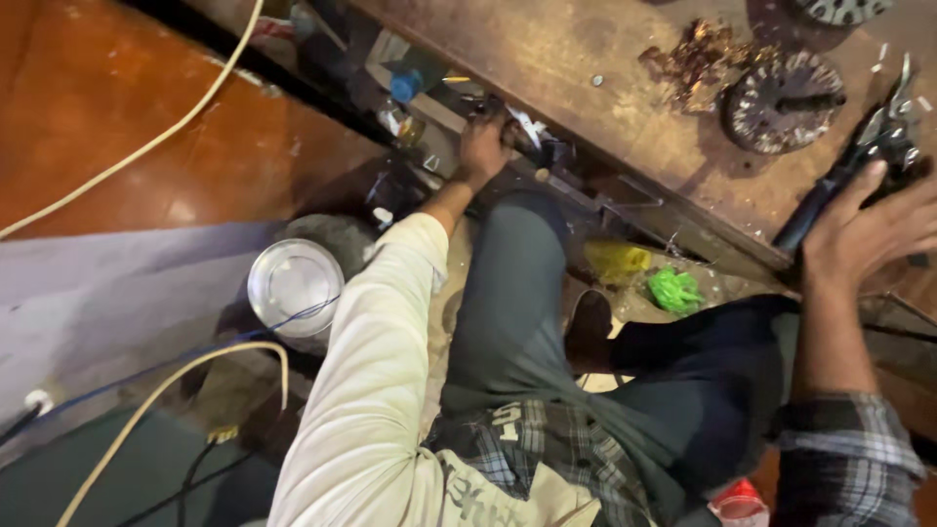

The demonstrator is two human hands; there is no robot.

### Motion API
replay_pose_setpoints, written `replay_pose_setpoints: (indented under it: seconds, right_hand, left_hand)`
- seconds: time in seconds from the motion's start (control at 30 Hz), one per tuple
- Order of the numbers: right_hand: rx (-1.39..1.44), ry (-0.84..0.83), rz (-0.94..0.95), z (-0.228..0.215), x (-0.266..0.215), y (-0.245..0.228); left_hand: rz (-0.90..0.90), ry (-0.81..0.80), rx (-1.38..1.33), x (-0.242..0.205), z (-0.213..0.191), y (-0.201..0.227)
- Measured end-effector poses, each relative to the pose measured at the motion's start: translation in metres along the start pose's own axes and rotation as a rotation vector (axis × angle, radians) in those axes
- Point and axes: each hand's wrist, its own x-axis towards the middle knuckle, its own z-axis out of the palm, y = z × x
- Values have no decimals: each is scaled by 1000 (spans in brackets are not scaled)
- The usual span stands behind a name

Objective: The person uses pliers to remove copper windings from circular electrical components on a wooden table. They repeatedly grip and pull the windings, placing the removed copper onto the table. The person switches between pliers and continues the same removal process.

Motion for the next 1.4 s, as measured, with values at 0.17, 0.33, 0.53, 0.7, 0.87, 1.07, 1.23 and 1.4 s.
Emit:
replay_pose_setpoints:
  seconds: [0.17, 0.33, 0.53, 0.7, 0.87, 1.07, 1.23, 1.4]
  right_hand:
    - [-8, -16, -27, -20, -1, -18]
    - [17, -93, -4, -24, 4, -31]
    - [15, -126, -4, -27, 0, -23]
    - [-24, -129, -18, -25, 7, -23]
    - [33, -126, -28, -30, 3, -32]
    - [33, -93, -52, -32, 4, -37]
    - [67, -86, -32, -30, 6, -37]
    - [66, -49, -48, -29, 7, -36]
  left_hand:
    - [253, -199, 417, 64, 7, 22]
    - [303, -196, 415, 84, 11, 10]
    - [325, -222, 380, 82, 15, 12]
    - [334, -184, 358, 97, 9, 17]
    - [319, -154, 369, 84, 8, 16]
    - [314, -151, 355, 92, 18, 20]
    - [256, -147, 334, 76, 7, 4]
    - [99, -41, 204, 67, -14, -5]
